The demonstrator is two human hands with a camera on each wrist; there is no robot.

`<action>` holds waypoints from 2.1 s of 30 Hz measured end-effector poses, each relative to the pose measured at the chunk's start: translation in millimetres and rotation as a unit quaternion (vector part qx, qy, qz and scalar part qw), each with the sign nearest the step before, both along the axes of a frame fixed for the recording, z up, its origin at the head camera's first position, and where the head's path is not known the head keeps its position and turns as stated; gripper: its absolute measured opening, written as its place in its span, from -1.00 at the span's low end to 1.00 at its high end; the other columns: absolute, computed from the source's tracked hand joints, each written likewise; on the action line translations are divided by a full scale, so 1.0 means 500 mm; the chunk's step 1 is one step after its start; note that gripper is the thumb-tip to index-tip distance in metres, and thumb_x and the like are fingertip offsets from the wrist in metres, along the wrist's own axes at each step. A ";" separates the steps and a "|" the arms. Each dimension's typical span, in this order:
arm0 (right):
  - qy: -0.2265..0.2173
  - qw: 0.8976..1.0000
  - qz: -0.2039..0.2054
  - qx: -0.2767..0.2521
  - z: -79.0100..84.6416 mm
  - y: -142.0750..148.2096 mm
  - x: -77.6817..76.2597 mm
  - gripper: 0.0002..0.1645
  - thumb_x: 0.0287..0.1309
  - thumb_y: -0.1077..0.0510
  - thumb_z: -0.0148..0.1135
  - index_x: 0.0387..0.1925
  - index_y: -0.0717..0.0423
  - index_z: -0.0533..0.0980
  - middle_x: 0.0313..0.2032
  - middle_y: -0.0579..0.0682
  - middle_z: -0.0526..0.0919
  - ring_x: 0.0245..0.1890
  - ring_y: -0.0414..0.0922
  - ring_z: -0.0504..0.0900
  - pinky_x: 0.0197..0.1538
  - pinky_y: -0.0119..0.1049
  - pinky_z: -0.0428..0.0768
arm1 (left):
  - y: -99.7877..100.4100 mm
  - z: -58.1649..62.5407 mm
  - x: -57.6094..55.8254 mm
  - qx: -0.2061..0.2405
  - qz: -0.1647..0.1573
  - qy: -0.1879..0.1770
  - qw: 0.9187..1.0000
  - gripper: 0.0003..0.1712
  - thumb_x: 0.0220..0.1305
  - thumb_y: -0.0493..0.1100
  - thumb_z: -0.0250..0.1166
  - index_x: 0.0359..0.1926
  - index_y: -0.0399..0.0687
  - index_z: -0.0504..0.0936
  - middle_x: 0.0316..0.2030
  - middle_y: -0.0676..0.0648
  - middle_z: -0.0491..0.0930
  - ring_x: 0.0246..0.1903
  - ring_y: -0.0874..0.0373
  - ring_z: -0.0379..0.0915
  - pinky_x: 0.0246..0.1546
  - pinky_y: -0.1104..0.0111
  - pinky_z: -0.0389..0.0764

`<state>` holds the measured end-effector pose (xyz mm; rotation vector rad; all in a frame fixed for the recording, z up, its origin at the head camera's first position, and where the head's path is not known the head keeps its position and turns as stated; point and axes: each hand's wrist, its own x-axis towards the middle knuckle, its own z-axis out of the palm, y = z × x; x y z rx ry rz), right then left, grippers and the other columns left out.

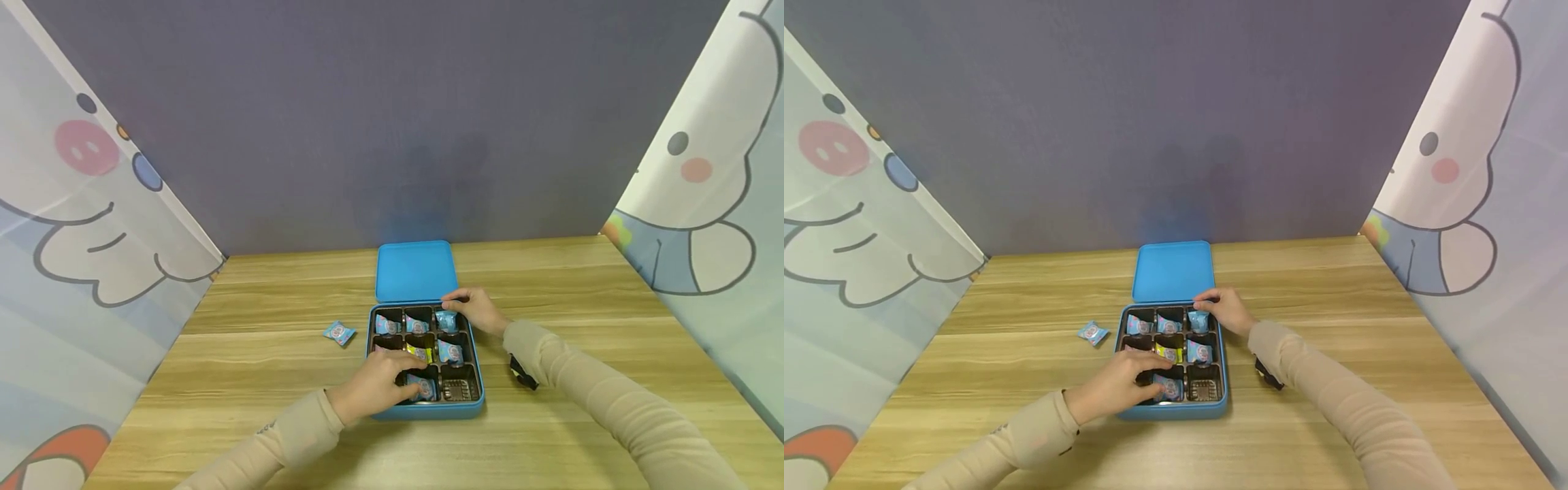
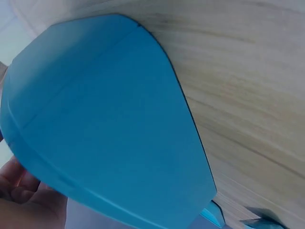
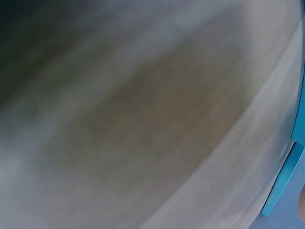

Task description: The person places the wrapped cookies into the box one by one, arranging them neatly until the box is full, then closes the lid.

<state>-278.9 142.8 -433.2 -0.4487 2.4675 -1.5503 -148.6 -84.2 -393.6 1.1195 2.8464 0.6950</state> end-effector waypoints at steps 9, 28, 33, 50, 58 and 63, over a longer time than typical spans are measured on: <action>0.009 1.000 0.002 -0.007 -0.002 -0.002 0.001 -0.65 0.14 0.09 0.23 -0.09 0.21 0.59 -0.07 0.15 0.60 0.01 0.09 0.51 0.05 -0.13 0.54 | -0.019 0.010 -0.008 0.038 0.003 -0.071 0.997 -0.64 0.20 -0.16 0.25 0.03 -0.11 0.57 -0.01 -0.03 0.59 -0.26 0.29 0.58 -0.17 0.50 0.58; 0.007 1.000 0.006 -0.016 -0.007 0.000 -0.001 -0.66 0.14 0.11 0.22 -0.09 0.24 0.59 -0.08 0.18 0.60 0.00 0.10 0.52 0.03 -0.20 0.56 | -0.081 0.021 -0.027 0.077 0.012 -0.060 0.995 -0.63 0.19 -0.14 0.26 0.04 -0.06 0.57 0.00 0.00 0.59 0.02 0.16 0.49 0.03 0.25 0.54; 0.007 1.000 0.007 -0.016 -0.006 -0.001 0.001 -0.65 0.14 0.11 0.22 -0.09 0.23 0.58 -0.07 0.18 0.60 0.01 0.11 0.51 0.03 -0.20 0.55 | -0.128 0.031 -0.052 0.141 0.062 -0.069 0.986 -0.68 0.21 -0.20 0.23 0.01 -0.04 0.59 -0.04 0.02 0.61 -0.22 0.21 0.55 -0.15 0.29 0.61; 0.009 1.000 0.009 -0.021 -0.007 0.002 0.002 -0.63 0.13 0.09 0.23 -0.09 0.25 0.58 -0.08 0.18 0.60 0.01 0.12 0.51 0.05 -0.19 0.54 | -0.286 -0.020 -0.155 0.152 0.136 -0.182 0.962 -0.59 0.27 -0.22 0.17 0.10 -0.34 0.47 0.10 -0.26 0.47 0.11 -0.19 0.37 0.12 0.04 0.45; 0.004 1.000 0.007 -0.012 -0.007 0.000 0.002 -0.63 0.13 0.07 0.22 -0.08 0.20 0.58 -0.05 0.17 0.58 0.04 0.12 0.49 0.09 -0.19 0.51 | -0.297 -0.055 -0.179 0.117 0.125 -0.213 0.962 -0.62 0.17 -0.30 0.24 0.04 -0.28 0.54 0.12 -0.27 0.45 0.18 -0.26 0.27 0.20 -0.06 0.29; 0.003 1.000 0.008 -0.009 -0.010 0.000 0.002 -0.64 0.13 0.09 0.22 -0.08 0.20 0.58 -0.05 0.17 0.59 0.04 0.11 0.49 0.08 -0.19 0.51 | -0.300 -0.065 -0.180 0.110 0.096 -0.229 0.962 -0.62 0.14 -0.41 0.19 0.04 -0.35 0.52 0.13 -0.34 0.42 0.13 -0.26 0.31 0.15 0.02 0.39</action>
